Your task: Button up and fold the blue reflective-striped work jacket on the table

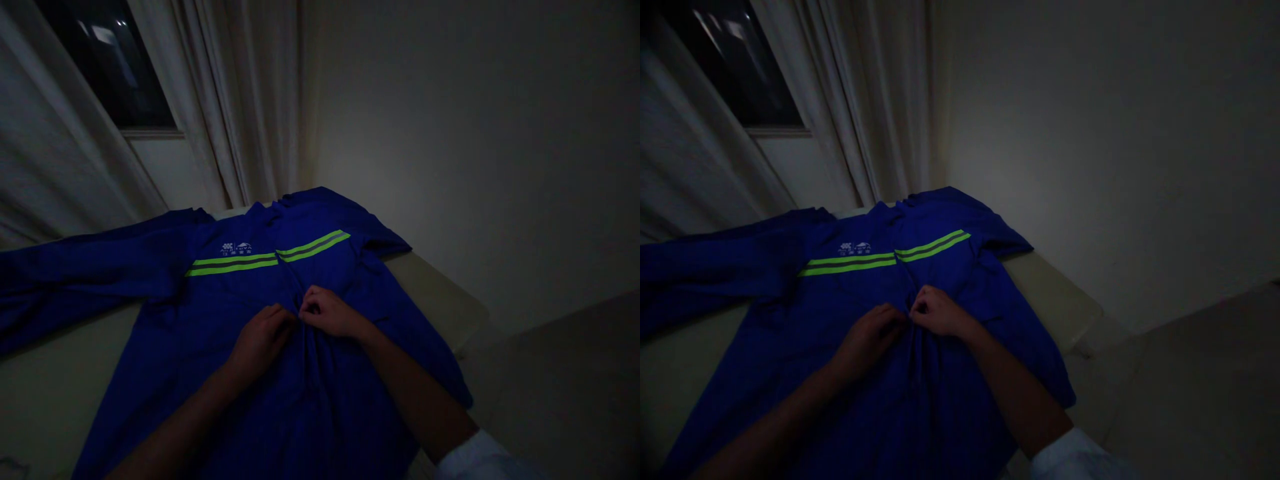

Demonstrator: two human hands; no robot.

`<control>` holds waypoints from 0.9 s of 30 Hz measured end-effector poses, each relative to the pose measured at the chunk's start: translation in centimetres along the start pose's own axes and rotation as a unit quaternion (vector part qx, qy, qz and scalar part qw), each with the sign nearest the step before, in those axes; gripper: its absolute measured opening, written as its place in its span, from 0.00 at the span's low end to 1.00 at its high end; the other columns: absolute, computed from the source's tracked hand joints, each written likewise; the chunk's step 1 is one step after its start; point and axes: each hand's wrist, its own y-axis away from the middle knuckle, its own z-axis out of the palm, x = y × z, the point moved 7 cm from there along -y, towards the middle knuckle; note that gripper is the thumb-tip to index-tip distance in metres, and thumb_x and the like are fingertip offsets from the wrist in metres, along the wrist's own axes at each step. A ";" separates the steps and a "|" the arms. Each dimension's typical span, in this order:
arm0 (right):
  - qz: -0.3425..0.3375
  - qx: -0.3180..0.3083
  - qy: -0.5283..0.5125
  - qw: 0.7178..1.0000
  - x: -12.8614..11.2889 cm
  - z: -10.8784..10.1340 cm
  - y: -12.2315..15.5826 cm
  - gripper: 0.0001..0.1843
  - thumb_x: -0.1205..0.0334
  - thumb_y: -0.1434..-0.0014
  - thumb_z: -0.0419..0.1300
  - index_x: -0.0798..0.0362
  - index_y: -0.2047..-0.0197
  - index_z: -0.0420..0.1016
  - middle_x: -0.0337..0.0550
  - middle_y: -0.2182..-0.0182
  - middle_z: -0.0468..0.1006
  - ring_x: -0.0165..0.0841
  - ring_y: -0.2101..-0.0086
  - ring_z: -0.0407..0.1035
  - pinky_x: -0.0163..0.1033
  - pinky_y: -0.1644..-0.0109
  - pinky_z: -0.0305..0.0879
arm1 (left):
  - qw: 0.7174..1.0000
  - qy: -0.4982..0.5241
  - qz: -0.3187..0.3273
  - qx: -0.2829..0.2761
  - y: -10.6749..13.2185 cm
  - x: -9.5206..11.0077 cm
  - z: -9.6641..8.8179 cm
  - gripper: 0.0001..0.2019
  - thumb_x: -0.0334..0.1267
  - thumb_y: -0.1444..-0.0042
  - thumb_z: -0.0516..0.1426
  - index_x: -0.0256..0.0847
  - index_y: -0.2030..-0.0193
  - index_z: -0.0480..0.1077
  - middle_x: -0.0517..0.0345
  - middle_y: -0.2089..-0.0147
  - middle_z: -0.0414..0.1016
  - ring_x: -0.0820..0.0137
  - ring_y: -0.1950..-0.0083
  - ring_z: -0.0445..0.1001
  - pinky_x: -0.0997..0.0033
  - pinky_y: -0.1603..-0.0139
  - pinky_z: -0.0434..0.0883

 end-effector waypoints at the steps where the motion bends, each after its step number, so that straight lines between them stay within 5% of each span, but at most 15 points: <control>1: -0.002 -0.001 -0.006 1.000 -0.1 0.0 0.0 0.05 0.71 0.39 0.67 0.55 0.68 0.82 0.38 0.64 0.73 0.26 0.68 0.68 0.32 0.62 0.62 | 1.000 -0.022 0.008 0.006 0.0 0.2 0.0 0.07 0.34 0.28 0.53 0.45 0.55 0.72 0.56 0.56 0.76 0.63 0.55 0.74 0.63 0.52 0.70; 8: 0.002 0.029 -0.021 0.999 -0.6 -0.4 0.2 0.07 0.70 0.39 0.67 0.55 0.70 0.81 0.39 0.64 0.74 0.26 0.67 0.68 0.33 0.61 0.62 | 0.990 -0.120 0.058 0.040 0.4 1.2 -0.4 0.06 0.34 0.28 0.53 0.44 0.57 0.70 0.56 0.59 0.76 0.62 0.57 0.74 0.62 0.55 0.71; 15: -0.007 -0.012 -0.080 0.997 -0.2 0.2 0.2 0.07 0.73 0.44 0.71 0.55 0.62 0.82 0.37 0.61 0.73 0.25 0.69 0.67 0.32 0.63 0.64 | 0.994 -0.077 0.042 0.064 0.6 0.7 -0.5 0.10 0.32 0.29 0.53 0.46 0.45 0.70 0.56 0.52 0.78 0.62 0.52 0.75 0.63 0.52 0.71; 22: 0.009 -0.013 -0.024 1.000 -0.1 0.8 0.2 0.07 0.68 0.45 0.74 0.54 0.63 0.82 0.38 0.62 0.73 0.26 0.67 0.67 0.32 0.62 0.63 | 0.999 0.020 -0.002 0.029 0.1 0.5 -1.1 0.09 0.30 0.33 0.54 0.45 0.53 0.73 0.57 0.57 0.78 0.65 0.55 0.76 0.64 0.53 0.70; 27: -0.011 -0.010 0.018 1.000 -0.5 0.9 0.3 0.09 0.74 0.46 0.73 0.55 0.63 0.81 0.37 0.63 0.72 0.27 0.66 0.66 0.33 0.60 0.62 | 0.999 0.012 -0.012 0.034 -0.2 1.0 -1.4 0.08 0.40 0.30 0.55 0.44 0.56 0.75 0.53 0.56 0.74 0.62 0.53 0.74 0.61 0.51 0.69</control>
